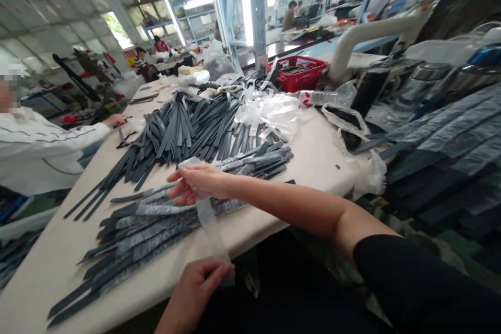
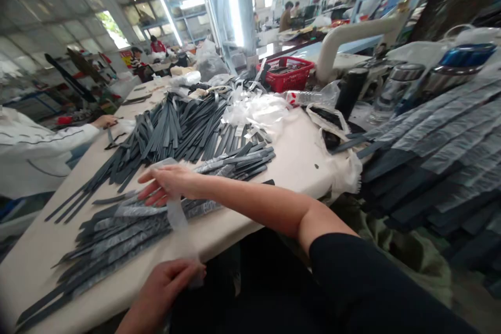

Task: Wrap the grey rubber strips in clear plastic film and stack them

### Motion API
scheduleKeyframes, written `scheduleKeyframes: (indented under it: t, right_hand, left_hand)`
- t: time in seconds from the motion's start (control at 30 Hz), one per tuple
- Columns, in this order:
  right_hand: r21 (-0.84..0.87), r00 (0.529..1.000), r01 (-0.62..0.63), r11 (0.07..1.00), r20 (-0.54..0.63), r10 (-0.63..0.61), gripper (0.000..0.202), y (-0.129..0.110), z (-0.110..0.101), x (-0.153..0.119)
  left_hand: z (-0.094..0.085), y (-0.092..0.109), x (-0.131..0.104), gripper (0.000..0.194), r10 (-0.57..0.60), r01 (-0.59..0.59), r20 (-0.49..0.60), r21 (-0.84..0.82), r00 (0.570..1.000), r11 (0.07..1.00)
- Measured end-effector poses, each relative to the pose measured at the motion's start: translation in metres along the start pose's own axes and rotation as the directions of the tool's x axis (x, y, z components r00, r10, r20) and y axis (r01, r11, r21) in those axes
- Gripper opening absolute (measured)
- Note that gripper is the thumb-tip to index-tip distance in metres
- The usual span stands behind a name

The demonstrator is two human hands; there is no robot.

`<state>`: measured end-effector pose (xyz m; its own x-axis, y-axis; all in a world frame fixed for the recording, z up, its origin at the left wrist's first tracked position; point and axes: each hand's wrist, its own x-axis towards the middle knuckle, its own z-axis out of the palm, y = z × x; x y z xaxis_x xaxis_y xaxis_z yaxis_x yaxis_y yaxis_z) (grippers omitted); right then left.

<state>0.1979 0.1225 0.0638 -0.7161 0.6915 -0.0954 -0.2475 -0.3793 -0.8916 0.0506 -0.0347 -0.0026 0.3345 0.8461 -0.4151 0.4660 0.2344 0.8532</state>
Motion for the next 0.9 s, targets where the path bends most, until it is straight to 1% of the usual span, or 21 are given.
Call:
scheduleKeyframes:
  t: [0.03,0.07,0.1,0.13,0.17,0.2,0.23,0.27,0.33,0.37,0.4,0.47,0.53,0.57,0.6,0.63,0.67,0.73,0.8,0.83,0.9]
  right_hand:
    - [-0.097,1.000,-0.010,0.995,0.022,0.012,0.033,-0.001,-0.007,-0.001]
    - [-0.251,0.999,-0.018,0.968,0.035,0.028,0.034,-0.002,-0.015,-0.003]
    - [-0.435,0.999,-0.027,0.900,0.027,0.043,0.036,-0.004,-0.025,-0.005]
    - [-0.610,0.999,-0.039,0.791,-0.002,0.048,0.038,-0.007,-0.036,-0.008]
    - [-0.748,0.998,-0.061,0.661,-0.049,0.037,0.040,-0.011,-0.049,-0.010]
    - [-0.839,0.994,-0.092,0.537,-0.106,0.005,0.041,-0.015,-0.064,-0.012]
    - [-0.889,0.986,-0.132,0.439,-0.163,-0.035,0.041,-0.020,-0.080,-0.014]
    - [-0.913,0.973,-0.173,0.369,-0.216,-0.077,0.040,-0.025,-0.096,-0.015]
    - [-0.937,0.942,-0.252,0.242,-0.295,-0.162,0.037,-0.033,-0.129,-0.014]
    - [-0.945,0.929,-0.283,0.166,-0.313,-0.200,0.034,-0.036,-0.145,-0.014]
    - [-0.949,0.922,-0.301,0.089,-0.314,-0.228,0.031,-0.038,-0.158,-0.013]
    - [-0.953,0.929,-0.295,-0.064,-0.271,-0.250,0.026,-0.040,-0.180,-0.010]
    - [-0.946,0.954,-0.243,-0.213,-0.193,-0.230,0.023,-0.040,-0.195,-0.005]
    - [-0.936,0.965,-0.212,-0.282,-0.154,-0.213,0.021,-0.039,-0.201,-0.002]
    - [-0.921,0.973,-0.184,-0.343,-0.120,-0.199,0.020,-0.038,-0.206,0.003]
    - [-0.904,0.978,-0.161,-0.397,-0.093,-0.185,0.019,-0.038,-0.211,0.008]
    - [-0.885,0.982,-0.143,-0.442,-0.073,-0.173,0.019,-0.038,-0.215,0.013]
    - [-0.852,0.987,-0.121,-0.509,-0.048,-0.153,0.019,-0.038,-0.222,0.022]
    - [-0.828,0.990,-0.109,-0.550,-0.038,-0.138,0.020,-0.039,-0.226,0.027]
    - [-0.819,0.990,-0.106,-0.564,-0.036,-0.133,0.021,-0.040,-0.226,0.028]
    - [-0.808,0.990,-0.109,-0.580,-0.036,-0.136,0.021,-0.043,-0.224,0.026]
  left_hand:
    - [-0.009,0.000,0.004,0.033,-0.017,0.018,0.016,-0.044,1.000,0.999]
    - [-0.020,0.001,0.010,0.032,-0.027,0.028,0.012,-0.091,1.000,0.995]
    - [-0.033,0.002,0.018,0.031,-0.032,0.028,-0.024,-0.152,0.999,0.988]
    - [-0.049,0.005,0.026,0.030,-0.034,0.011,-0.098,-0.233,0.995,0.972]
    - [-0.065,0.010,0.036,0.028,-0.041,-0.024,-0.192,-0.323,0.981,0.946]
    - [-0.083,0.017,0.047,0.027,-0.058,-0.069,-0.286,-0.413,0.956,0.908]
    - [-0.101,0.026,0.058,0.026,-0.085,-0.124,-0.375,-0.499,0.923,0.858]
    - [-0.119,0.038,0.069,0.025,-0.117,-0.176,-0.439,-0.570,0.891,0.802]
    - [-0.154,0.066,0.089,0.030,-0.170,-0.276,-0.522,-0.668,0.836,0.692]
    - [-0.171,0.081,0.097,0.034,-0.192,-0.340,-0.569,-0.693,0.800,0.636]
    - [-0.186,0.097,0.103,0.038,-0.202,-0.416,-0.619,-0.700,0.759,0.580]
    - [-0.211,0.127,0.108,0.039,-0.182,-0.588,-0.726,-0.656,0.663,0.474]
    - [-0.224,0.149,0.106,0.036,-0.116,-0.718,-0.801,-0.582,0.588,0.383]
    - [-0.227,0.155,0.104,0.035,-0.084,-0.753,-0.819,-0.558,0.568,0.347]
    - [-0.226,0.159,0.102,0.035,-0.063,-0.769,-0.821,-0.555,0.567,0.318]
    - [-0.223,0.158,0.101,0.035,-0.052,-0.766,-0.810,-0.571,0.584,0.295]
    - [-0.217,0.154,0.100,0.036,-0.053,-0.747,-0.786,-0.603,0.615,0.280]
    - [-0.200,0.137,0.100,0.037,-0.073,-0.676,-0.713,-0.687,0.697,0.266]
    - [-0.178,0.113,0.099,0.038,-0.102,-0.596,-0.636,-0.759,0.765,0.261]
    - [-0.167,0.100,0.098,0.039,-0.115,-0.563,-0.604,-0.785,0.789,0.259]
    - [-0.144,0.074,0.095,0.041,-0.142,-0.511,-0.554,-0.821,0.820,0.255]
